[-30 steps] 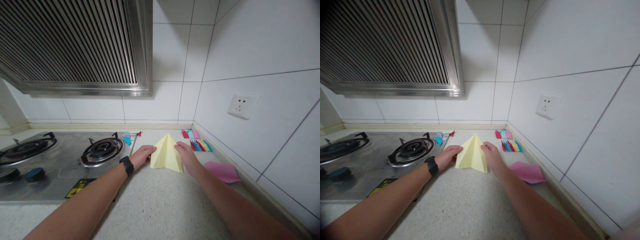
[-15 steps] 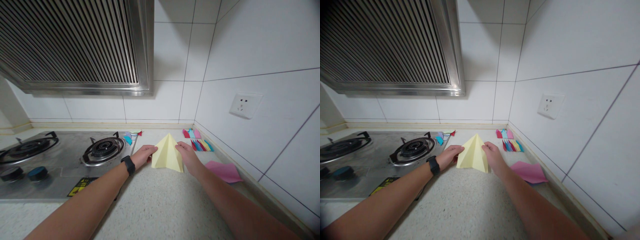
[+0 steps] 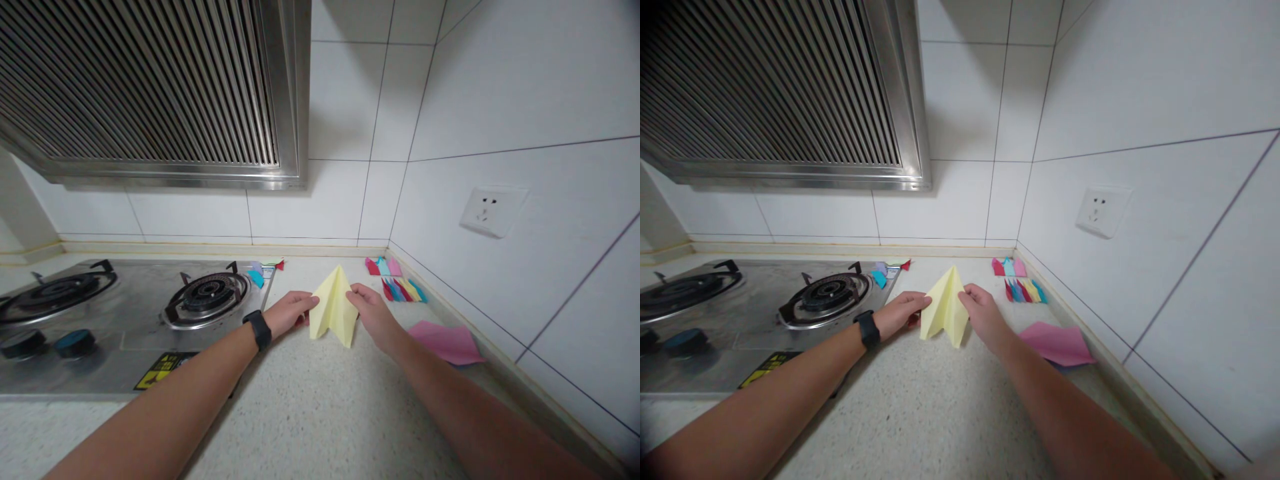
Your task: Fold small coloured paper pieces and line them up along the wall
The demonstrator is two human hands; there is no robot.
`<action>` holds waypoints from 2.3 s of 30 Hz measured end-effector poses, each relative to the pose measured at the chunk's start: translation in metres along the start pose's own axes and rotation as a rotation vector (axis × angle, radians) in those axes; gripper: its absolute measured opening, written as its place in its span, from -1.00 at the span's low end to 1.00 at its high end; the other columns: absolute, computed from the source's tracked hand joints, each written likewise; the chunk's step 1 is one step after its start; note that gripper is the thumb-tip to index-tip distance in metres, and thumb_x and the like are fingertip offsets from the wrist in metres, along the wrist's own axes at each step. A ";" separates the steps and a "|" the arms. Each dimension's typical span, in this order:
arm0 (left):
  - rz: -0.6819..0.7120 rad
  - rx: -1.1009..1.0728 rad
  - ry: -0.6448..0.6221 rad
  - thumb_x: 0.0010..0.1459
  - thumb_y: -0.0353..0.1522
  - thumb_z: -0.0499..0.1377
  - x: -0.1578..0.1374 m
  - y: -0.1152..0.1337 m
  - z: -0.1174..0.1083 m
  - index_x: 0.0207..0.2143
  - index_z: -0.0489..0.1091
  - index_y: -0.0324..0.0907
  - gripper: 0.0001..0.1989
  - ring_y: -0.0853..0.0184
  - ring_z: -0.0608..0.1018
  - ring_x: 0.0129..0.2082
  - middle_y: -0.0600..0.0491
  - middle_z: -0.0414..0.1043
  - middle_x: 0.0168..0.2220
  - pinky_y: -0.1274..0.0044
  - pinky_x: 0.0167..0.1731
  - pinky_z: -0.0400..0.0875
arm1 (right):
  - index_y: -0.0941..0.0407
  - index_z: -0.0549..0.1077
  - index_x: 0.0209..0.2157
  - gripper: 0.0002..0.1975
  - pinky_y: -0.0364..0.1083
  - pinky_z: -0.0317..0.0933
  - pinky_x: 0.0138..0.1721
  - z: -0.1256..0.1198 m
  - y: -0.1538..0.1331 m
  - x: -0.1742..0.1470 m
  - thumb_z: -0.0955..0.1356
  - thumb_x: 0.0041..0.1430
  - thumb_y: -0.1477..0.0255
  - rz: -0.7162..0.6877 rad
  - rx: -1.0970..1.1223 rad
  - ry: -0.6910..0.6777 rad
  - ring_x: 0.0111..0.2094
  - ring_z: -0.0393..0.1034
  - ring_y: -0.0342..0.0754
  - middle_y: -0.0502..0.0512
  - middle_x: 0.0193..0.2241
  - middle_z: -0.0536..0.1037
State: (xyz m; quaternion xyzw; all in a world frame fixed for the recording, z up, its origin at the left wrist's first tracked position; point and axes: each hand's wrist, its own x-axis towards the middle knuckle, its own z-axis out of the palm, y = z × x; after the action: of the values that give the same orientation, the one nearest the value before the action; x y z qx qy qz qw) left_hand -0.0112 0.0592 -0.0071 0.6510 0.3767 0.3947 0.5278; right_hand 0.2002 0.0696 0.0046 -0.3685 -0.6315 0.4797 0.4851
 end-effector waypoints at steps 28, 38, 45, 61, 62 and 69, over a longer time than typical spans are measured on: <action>0.005 -0.120 -0.064 0.10 -0.05 0.16 -0.004 0.007 0.007 -0.26 0.45 -0.33 -0.52 0.52 0.24 -0.59 0.05 0.34 -0.47 0.64 -0.61 0.04 | 0.18 0.48 -0.22 -0.73 -0.15 0.01 -0.46 0.003 -0.006 -0.008 0.27 0.21 0.29 -0.052 -0.030 -0.322 -0.50 0.14 -0.18 -0.02 -0.53 0.32; 0.004 -0.046 -0.026 0.09 -0.04 0.16 -0.005 0.009 0.003 -0.31 0.45 -0.35 -0.52 0.53 0.15 -0.64 0.11 0.23 -0.57 0.62 -0.64 -0.06 | 0.16 0.43 -0.36 -0.65 -0.15 0.05 -0.47 0.003 -0.002 -0.007 0.22 0.23 0.18 -0.052 -0.018 -0.263 -0.50 0.15 -0.16 -0.02 -0.53 0.31; 0.022 -0.074 0.005 0.09 -0.05 0.17 -0.005 0.009 0.003 -0.42 0.39 -0.32 -0.55 0.53 0.16 -0.64 0.13 0.19 -0.58 0.63 -0.64 -0.04 | 0.13 0.46 -0.37 -0.55 -0.14 0.09 -0.43 -0.003 0.004 -0.001 0.18 0.23 0.07 -0.027 0.002 -0.151 -0.54 0.14 -0.15 -0.04 -0.60 0.30; -0.004 -0.348 -0.054 0.06 -0.13 0.24 -0.005 0.006 0.000 -0.28 0.44 -0.33 -0.60 0.53 0.28 -0.54 0.04 0.31 -0.44 0.69 -0.61 0.03 | 0.12 0.49 -0.23 -0.71 -0.09 0.20 -0.18 -0.001 -0.010 -0.008 0.26 -0.03 0.53 -0.083 0.055 -0.278 -0.19 0.33 -0.03 0.06 -0.27 0.49; -0.013 -0.369 -0.051 0.06 -0.13 0.25 -0.005 0.007 0.000 -0.27 0.44 -0.33 -0.61 0.53 0.29 -0.53 0.03 0.32 -0.43 0.69 -0.61 0.03 | 0.11 0.48 -0.21 -0.71 -0.08 0.21 -0.18 0.000 -0.010 -0.008 0.27 -0.01 0.52 -0.071 0.046 -0.288 -0.21 0.34 -0.04 0.05 -0.28 0.49; -0.028 -0.469 0.009 0.06 -0.17 0.26 -0.004 0.007 -0.003 -0.26 0.43 -0.29 -0.65 0.51 0.36 -0.52 0.02 0.37 -0.40 0.69 -0.58 0.15 | 0.04 0.37 -0.01 -0.53 -0.02 0.25 -0.09 0.008 -0.014 -0.012 0.42 -0.02 0.47 -0.125 0.051 -0.393 -0.15 0.38 -0.03 0.08 -0.14 0.49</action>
State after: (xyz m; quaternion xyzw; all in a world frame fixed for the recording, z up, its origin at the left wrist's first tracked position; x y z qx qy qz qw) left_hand -0.0149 0.0550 -0.0007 0.5036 0.2859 0.4670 0.6682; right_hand 0.1955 0.0529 0.0144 -0.2155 -0.7233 0.5272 0.3905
